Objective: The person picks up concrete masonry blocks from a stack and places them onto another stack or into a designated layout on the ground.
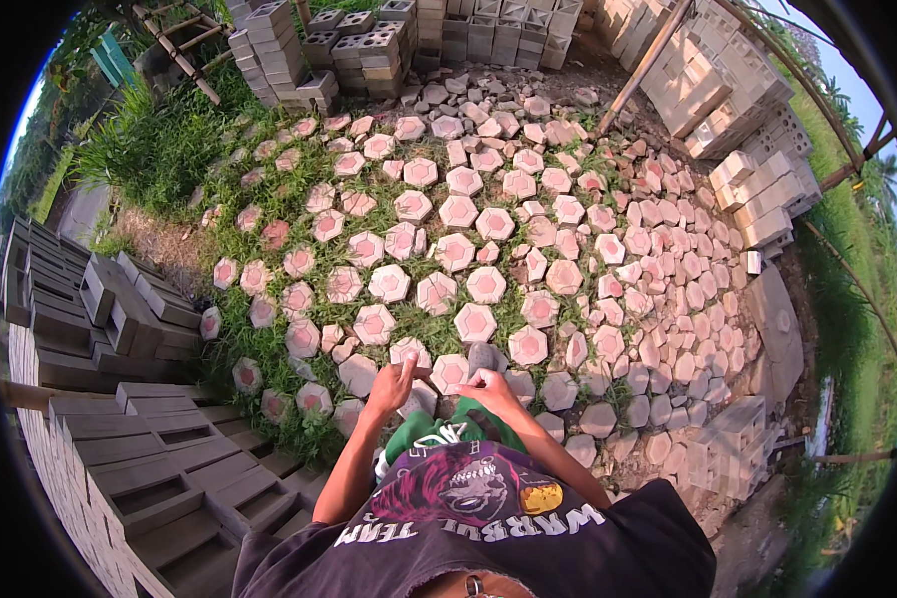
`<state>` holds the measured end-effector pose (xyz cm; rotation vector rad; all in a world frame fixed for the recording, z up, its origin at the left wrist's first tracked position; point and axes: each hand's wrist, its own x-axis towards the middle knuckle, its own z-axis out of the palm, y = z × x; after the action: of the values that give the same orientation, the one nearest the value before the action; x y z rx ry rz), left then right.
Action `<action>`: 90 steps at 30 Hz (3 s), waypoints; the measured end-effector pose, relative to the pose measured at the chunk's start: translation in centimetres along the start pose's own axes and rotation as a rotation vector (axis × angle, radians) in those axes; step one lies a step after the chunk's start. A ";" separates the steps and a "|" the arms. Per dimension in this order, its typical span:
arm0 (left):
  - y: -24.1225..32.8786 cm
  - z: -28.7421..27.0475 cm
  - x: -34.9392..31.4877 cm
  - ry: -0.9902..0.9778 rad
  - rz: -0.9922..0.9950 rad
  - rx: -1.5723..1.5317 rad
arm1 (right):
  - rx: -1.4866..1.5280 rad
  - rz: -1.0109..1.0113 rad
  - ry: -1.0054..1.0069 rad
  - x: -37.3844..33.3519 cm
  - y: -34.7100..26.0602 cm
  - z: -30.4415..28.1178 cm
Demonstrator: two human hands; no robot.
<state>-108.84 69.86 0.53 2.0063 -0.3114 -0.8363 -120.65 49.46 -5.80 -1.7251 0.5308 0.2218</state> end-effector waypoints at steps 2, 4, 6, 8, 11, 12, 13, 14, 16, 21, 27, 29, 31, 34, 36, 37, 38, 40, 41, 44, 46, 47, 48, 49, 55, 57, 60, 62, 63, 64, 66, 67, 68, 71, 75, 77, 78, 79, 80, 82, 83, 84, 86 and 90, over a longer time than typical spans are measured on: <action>1.1 0.0 2.7 -0.020 0.015 -0.009 | -0.022 0.001 0.006 2.2 -0.7 -1.2; 2.4 0.3 5.8 -0.025 0.031 0.012 | -0.041 -0.030 0.010 5.3 -1.4 -2.9; 1.8 1.4 9.3 -0.004 0.075 -0.010 | -0.063 -0.053 0.006 8.9 -2.1 -4.7; 3.6 2.3 13.1 0.026 0.069 -0.065 | -0.092 -0.087 0.008 13.1 -2.8 -7.5; 5.1 3.2 18.2 0.100 0.102 -0.032 | -0.210 -0.214 0.078 18.5 -5.2 -11.3; 5.5 3.5 19.9 0.109 0.100 -0.027 | -0.175 -0.192 0.054 20.3 -6.3 -13.2; 6.8 4.0 21.5 0.147 0.116 -0.090 | -0.182 -0.079 0.012 21.8 -7.3 -14.9; 8.0 4.2 23.1 0.186 0.132 -0.153 | -0.211 -0.121 0.031 22.9 -8.3 -16.3; 10.1 4.2 25.8 0.189 0.133 -0.142 | -0.248 -0.161 0.044 25.4 -9.1 -18.7; 13.8 2.6 32.8 0.095 0.100 -0.181 | -0.090 -0.033 0.017 31.8 -8.8 -21.9; 15.8 0.5 43.3 -0.128 0.032 -0.178 | 0.070 -0.056 0.068 40.3 -10.5 -22.9; 17.3 -0.1 48.0 -0.192 0.088 -0.142 | 0.114 -0.035 0.093 44.3 -9.8 -23.4; 18.9 -1.7 53.1 -0.231 0.103 -0.098 | 0.105 -0.040 0.078 47.9 -11.1 -24.8; 22.4 -4.8 61.2 -0.223 0.179 0.108 | 0.052 -0.139 0.201 53.7 -14.2 -27.6; 26.6 -7.6 64.4 -0.221 0.201 0.163 | 0.227 -0.056 0.228 57.1 -16.0 -29.2; 28.3 -8.8 66.2 -0.195 0.215 0.218 | 0.266 -0.051 0.252 58.8 -17.1 -29.9; 28.6 -9.7 68.0 -0.170 0.326 0.099 | 0.219 -0.102 0.286 60.4 -18.1 -30.2; 29.7 -11.7 71.7 -0.178 0.328 0.107 | 0.221 -0.117 0.302 63.7 -19.9 -31.1; 30.0 -12.5 73.2 -0.184 0.322 0.117 | 0.226 -0.129 0.313 64.9 -20.6 -31.5; 29.5 -13.9 76.9 -0.137 0.354 0.096 | 0.235 -0.041 0.282 67.8 -22.8 -31.6; 29.7 -15.0 78.8 -0.105 0.287 0.060 | 0.120 -0.043 0.236 70.3 -23.9 -31.8; 29.8 -15.3 79.7 -0.112 0.274 0.059 | 0.123 -0.029 0.232 71.6 -24.3 -32.1; 29.8 -15.5 80.5 -0.102 0.203 0.055 | 0.065 -0.039 0.181 73.1 -24.6 -32.6; 29.8 -16.1 81.5 -0.083 0.137 0.057 | 0.010 -0.059 0.127 75.0 -25.4 -33.0; 31.2 -17.6 89.1 0.035 -0.036 -0.038 | -0.125 -0.106 0.072 88.8 -27.5 -36.5; 31.8 -18.2 92.8 0.122 0.029 -0.094 | -0.138 -0.090 -0.007 93.1 -32.0 -38.6; 34.5 -19.5 99.4 0.209 -0.025 -0.036 | -0.119 -0.036 -0.008 101.1 -32.8 -41.4; 37.5 -20.3 103.0 0.269 -0.100 0.027 | -0.170 -0.045 -0.034 104.5 -35.5 -44.3; 39.4 -20.7 104.5 0.298 -0.115 0.000 | -0.180 -0.092 -0.043 105.9 -36.3 -45.8; 39.9 -20.9 106.0 0.318 -0.076 0.026 | -0.163 -0.104 -0.027 107.2 -36.8 -46.9; 40.6 -20.6 109.1 0.331 -0.060 -0.029 | -0.069 -0.082 -0.003 108.9 -37.7 -48.9; 42.3 -20.6 110.2 0.329 -0.072 -0.065 | -0.002 -0.063 0.007 109.6 -37.2 -49.8; 43.1 -20.3 111.9 0.295 -0.129 -0.081 | 0.018 0.040 0.006 110.2 -37.5 -50.9; 43.3 -19.2 117.0 0.271 -0.145 -0.145 | 0.024 0.071 0.007 112.3 -36.7 -53.3; 44.7 -18.4 124.5 0.147 -0.187 -0.211 | 0.074 0.244 0.038 116.7 -33.2 -56.0; 45.4 -18.6 129.2 0.115 -0.180 -0.322 | 0.236 0.306 0.162 119.9 -32.8 -57.8; 45.7 -19.0 131.7 0.044 -0.201 -0.331 | 0.245 0.349 0.210 121.7 -32.2 -58.9; 45.8 -19.0 134.1 0.047 -0.234 -0.354 | 0.225 0.376 0.227 123.6 -32.5 -60.1; 46.3 -19.2 136.8 0.069 -0.190 -0.394 | 0.226 0.395 0.251 125.7 -32.6 -61.2; 46.4 -19.6 142.1 0.086 -0.121 -0.454 | 0.249 0.446 0.264 130.3 -33.2 -63.3; 46.7 -19.8 144.2 0.094 -0.137 -0.469 | 0.185 0.495 0.220 132.8 -33.6 -64.5; 47.8 -19.9 146.1 0.151 -0.237 -0.558 | 0.184 0.501 0.178 134.9 -34.3 -65.8; 48.9 -20.9 151.4 0.213 -0.348 -0.687 | 0.234 0.547 0.126 140.4 -34.6 -68.2; 52.5 -23.7 158.5 0.246 -0.468 -0.736 | 0.266 0.672 0.196 148.6 -37.5 -72.0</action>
<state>29.34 -25.13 -16.88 1.4573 0.5599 -0.8134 16.83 -48.39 -20.11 -1.2684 1.2242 0.4373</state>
